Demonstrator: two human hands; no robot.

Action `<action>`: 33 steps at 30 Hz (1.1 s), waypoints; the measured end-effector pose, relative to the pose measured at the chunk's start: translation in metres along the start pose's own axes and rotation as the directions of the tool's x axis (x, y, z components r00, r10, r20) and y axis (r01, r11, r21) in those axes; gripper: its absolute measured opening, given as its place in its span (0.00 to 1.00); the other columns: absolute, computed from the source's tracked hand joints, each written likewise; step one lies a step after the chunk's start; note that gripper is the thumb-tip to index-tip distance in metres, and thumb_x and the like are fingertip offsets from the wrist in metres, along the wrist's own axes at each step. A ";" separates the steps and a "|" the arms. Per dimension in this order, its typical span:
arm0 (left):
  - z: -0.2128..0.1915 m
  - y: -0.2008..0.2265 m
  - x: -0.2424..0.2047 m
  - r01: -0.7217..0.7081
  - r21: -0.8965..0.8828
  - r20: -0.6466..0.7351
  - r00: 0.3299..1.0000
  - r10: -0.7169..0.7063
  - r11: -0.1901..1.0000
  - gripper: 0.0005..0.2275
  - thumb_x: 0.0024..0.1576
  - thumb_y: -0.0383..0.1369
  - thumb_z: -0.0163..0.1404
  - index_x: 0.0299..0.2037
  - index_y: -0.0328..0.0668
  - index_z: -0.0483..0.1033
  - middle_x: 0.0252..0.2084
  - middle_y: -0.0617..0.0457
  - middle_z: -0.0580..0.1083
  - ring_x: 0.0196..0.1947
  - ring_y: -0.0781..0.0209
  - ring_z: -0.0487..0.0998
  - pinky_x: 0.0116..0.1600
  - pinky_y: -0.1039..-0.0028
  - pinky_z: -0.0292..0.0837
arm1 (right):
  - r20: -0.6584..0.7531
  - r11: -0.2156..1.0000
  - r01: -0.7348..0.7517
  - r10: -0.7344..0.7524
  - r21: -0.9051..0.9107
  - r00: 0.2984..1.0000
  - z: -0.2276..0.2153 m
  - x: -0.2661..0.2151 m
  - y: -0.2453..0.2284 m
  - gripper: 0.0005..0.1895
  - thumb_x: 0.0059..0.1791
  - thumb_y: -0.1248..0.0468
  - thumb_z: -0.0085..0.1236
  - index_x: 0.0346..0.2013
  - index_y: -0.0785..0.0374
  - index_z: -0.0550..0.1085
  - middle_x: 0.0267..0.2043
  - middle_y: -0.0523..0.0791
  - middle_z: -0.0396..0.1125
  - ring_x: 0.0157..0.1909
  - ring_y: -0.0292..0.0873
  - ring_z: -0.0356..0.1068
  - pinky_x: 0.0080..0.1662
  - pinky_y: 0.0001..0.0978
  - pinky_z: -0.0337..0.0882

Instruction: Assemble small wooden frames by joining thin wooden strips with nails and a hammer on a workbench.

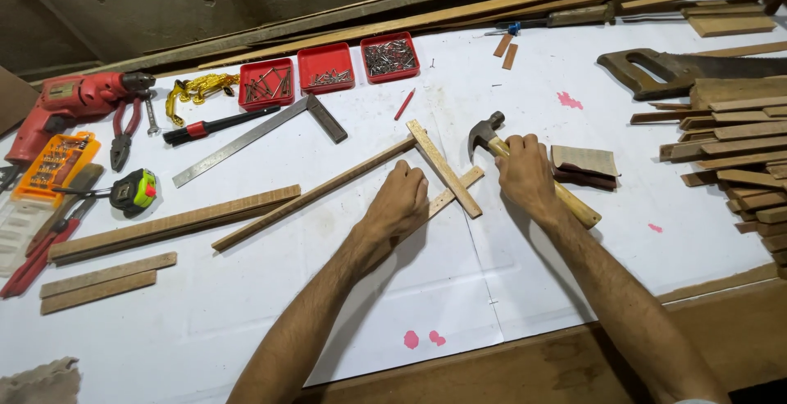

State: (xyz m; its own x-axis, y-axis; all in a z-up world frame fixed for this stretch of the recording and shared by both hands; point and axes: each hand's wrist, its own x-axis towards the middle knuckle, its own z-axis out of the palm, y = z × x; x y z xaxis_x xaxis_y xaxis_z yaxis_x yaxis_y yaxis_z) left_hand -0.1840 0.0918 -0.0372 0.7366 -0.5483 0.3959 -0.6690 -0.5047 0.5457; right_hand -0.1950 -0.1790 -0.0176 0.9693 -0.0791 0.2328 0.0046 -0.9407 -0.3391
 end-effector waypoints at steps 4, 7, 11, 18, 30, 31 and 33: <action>-0.019 -0.003 0.015 0.080 -0.071 -0.015 0.997 -0.082 0.994 0.10 0.62 0.33 0.50 0.35 0.34 0.80 0.35 0.48 0.63 0.35 0.56 0.64 0.39 0.65 0.67 | 0.014 0.994 -0.024 0.026 -0.108 1.000 -0.011 0.003 -0.011 0.19 0.51 0.60 0.60 0.53 0.68 0.73 0.50 0.55 0.66 0.53 0.55 0.64 0.52 0.54 0.67; -0.032 -0.010 0.034 0.243 -0.113 -0.003 0.969 -0.245 0.963 0.08 0.59 0.34 0.55 0.41 0.41 0.86 0.33 0.51 0.70 0.33 0.59 0.69 0.40 0.68 0.68 | -0.072 0.982 0.057 -0.071 -0.181 0.995 -0.013 0.012 -0.021 0.20 0.49 0.59 0.62 0.51 0.68 0.75 0.50 0.55 0.68 0.52 0.54 0.65 0.51 0.55 0.66; -0.033 -0.034 0.057 0.273 -0.280 -0.126 0.940 -0.317 0.920 0.09 0.59 0.36 0.57 0.45 0.45 0.85 0.35 0.52 0.76 0.32 0.65 0.77 0.36 0.74 0.76 | 0.081 0.982 0.057 -0.073 0.177 0.994 -0.009 0.028 -0.056 0.20 0.51 0.57 0.59 0.54 0.66 0.76 0.47 0.52 0.75 0.46 0.51 0.74 0.50 0.45 0.74; -0.024 -0.070 0.094 0.312 -0.325 -0.200 0.900 -0.388 0.893 0.08 0.59 0.35 0.57 0.46 0.46 0.85 0.39 0.51 0.82 0.34 0.65 0.81 0.39 0.75 0.80 | 0.405 0.882 -0.256 0.082 0.396 0.910 0.025 0.080 -0.081 0.24 0.52 0.54 0.58 0.60 0.63 0.73 0.41 0.51 0.77 0.35 0.41 0.78 0.39 0.34 0.79; -0.009 -0.079 0.096 0.352 -0.415 -0.126 0.891 -0.436 0.839 0.10 0.59 0.36 0.57 0.47 0.44 0.85 0.35 0.49 0.83 0.30 0.67 0.82 0.34 0.76 0.79 | 0.450 0.828 -0.292 0.054 0.478 0.891 0.021 0.078 -0.092 0.28 0.47 0.58 0.67 0.60 0.64 0.72 0.31 0.46 0.78 0.30 0.34 0.75 0.35 0.26 0.75; -0.010 -0.081 0.095 0.351 -0.414 -0.124 0.893 -0.434 0.840 0.10 0.59 0.36 0.57 0.47 0.44 0.85 0.35 0.49 0.83 0.30 0.67 0.82 0.34 0.76 0.79 | 0.449 0.827 -0.294 0.057 0.479 0.892 0.018 0.076 -0.093 0.28 0.47 0.58 0.67 0.60 0.64 0.72 0.31 0.46 0.78 0.30 0.34 0.75 0.35 0.26 0.75; -0.011 -0.083 0.093 0.333 -0.455 -0.141 0.889 -0.436 0.826 0.10 0.59 0.36 0.57 0.47 0.43 0.84 0.36 0.49 0.83 0.30 0.67 0.83 0.34 0.77 0.79 | 0.463 0.806 -0.340 0.094 0.484 0.881 0.012 0.071 -0.095 0.27 0.49 0.59 0.64 0.62 0.61 0.73 0.29 0.45 0.75 0.26 0.33 0.69 0.31 0.30 0.71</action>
State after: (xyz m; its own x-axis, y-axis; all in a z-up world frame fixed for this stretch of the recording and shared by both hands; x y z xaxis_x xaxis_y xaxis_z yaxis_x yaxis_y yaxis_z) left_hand -0.0587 0.0902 -0.0380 0.9603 -0.1733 0.2186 -0.2625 -0.2960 0.9184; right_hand -0.1241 -0.0909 0.0205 0.9686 -0.0058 -0.2486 -0.2072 -0.5714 -0.7941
